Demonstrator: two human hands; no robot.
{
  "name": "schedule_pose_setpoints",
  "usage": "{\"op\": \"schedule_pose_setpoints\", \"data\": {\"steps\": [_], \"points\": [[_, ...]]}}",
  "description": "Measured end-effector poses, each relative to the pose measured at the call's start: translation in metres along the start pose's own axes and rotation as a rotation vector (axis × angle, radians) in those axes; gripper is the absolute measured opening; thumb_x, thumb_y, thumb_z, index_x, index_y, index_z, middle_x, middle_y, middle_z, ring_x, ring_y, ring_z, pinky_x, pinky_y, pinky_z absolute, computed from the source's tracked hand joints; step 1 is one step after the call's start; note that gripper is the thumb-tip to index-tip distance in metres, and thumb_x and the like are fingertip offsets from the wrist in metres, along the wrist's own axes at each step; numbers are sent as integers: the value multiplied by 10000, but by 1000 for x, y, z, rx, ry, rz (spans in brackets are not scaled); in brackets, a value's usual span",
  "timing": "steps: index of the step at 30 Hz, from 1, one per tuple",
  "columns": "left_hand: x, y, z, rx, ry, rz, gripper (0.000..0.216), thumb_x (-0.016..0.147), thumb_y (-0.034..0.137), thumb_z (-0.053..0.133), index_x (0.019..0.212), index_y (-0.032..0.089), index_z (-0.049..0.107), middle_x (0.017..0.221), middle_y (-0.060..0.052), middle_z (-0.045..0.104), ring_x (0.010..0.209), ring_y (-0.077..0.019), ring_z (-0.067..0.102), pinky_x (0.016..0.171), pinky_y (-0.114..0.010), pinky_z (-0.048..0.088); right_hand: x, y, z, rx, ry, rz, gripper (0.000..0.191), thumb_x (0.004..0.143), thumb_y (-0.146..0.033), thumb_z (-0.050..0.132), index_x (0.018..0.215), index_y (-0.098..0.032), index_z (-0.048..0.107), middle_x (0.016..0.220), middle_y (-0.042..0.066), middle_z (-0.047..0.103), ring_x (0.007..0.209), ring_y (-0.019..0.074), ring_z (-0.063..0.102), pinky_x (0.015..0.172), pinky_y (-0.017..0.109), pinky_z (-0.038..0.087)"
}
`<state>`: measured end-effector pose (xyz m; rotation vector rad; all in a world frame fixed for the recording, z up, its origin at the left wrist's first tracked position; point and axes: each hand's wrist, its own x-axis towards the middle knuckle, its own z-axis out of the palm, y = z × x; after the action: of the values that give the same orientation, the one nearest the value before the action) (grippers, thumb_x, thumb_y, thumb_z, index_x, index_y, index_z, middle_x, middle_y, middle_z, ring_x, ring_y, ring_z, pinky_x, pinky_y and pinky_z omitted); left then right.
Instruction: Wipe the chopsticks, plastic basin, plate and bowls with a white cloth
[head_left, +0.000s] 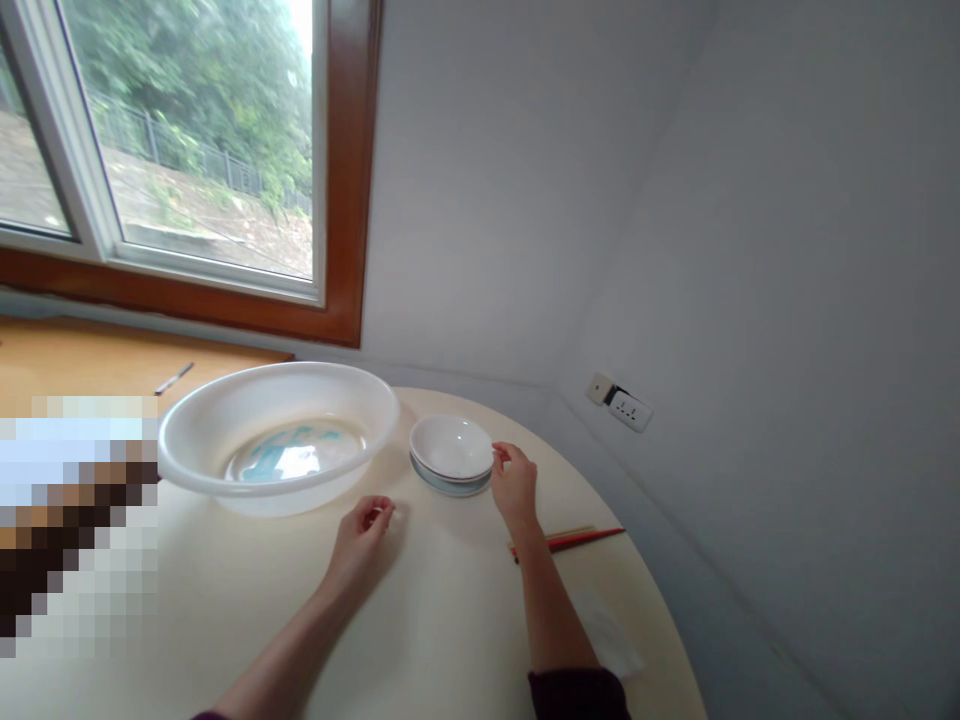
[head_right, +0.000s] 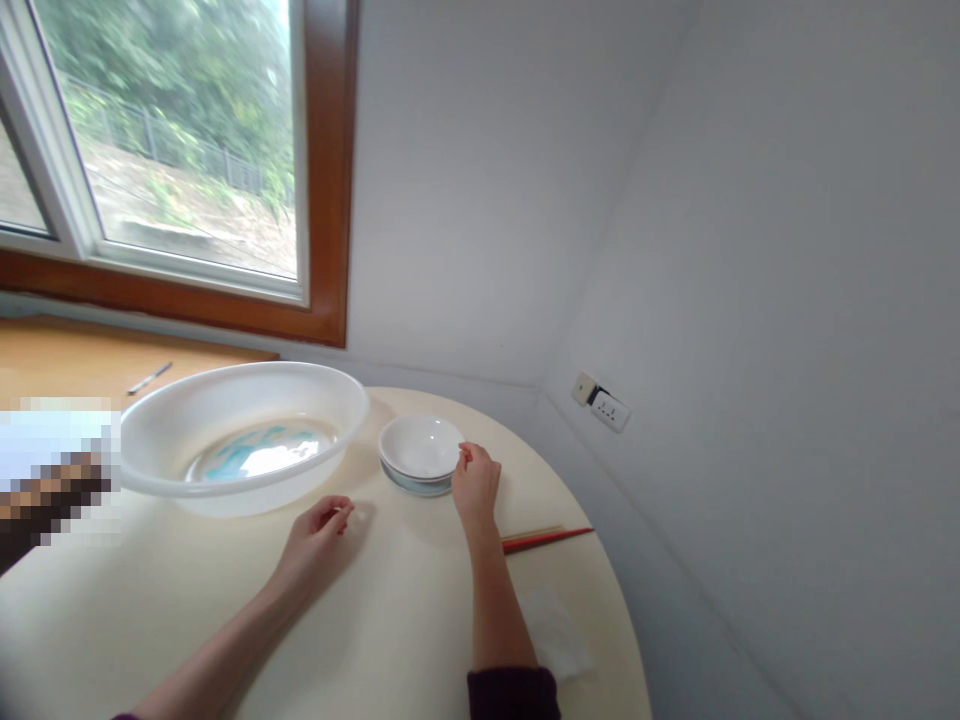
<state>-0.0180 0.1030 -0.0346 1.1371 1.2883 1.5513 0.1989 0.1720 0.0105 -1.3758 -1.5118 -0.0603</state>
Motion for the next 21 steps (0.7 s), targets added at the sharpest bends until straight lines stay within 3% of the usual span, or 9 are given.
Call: {"op": "schedule_pose_setpoints", "data": {"steps": [7, 14, 21], "points": [[-3, 6, 0, -36, -20, -2, 220, 580, 380, 601, 631, 166, 612, 585, -4, 573, 576, -144, 501, 555, -256, 385, 1, -1, -3, -11, 26, -46, 248, 730, -131, 375, 766, -157, 619, 806, 88, 673, 773, 203, 610, 779, 344, 435], [-4, 10, 0, -14, -42, 21, 138, 572, 322, 571, 589, 186, 581, 589, 3, 561, 585, -147, 499, 560, -256, 386, -1, 2, -1, -23, 34, 21, 240, 705, -127, 346, 702, -182, 580, 745, 59, 656, 723, 195, 592, 743, 327, 415], [-1, 3, -1, -13, -4, -14, 226, 586, 390, 584, 622, 168, 601, 548, 4, 554, 549, -141, 489, 551, -261, 385, 3, 21, -4, -39, -58, 132, 244, 725, -148, 401, 857, -204, 600, 640, 8, 625, 567, 161, 565, 576, 266, 415]]}}
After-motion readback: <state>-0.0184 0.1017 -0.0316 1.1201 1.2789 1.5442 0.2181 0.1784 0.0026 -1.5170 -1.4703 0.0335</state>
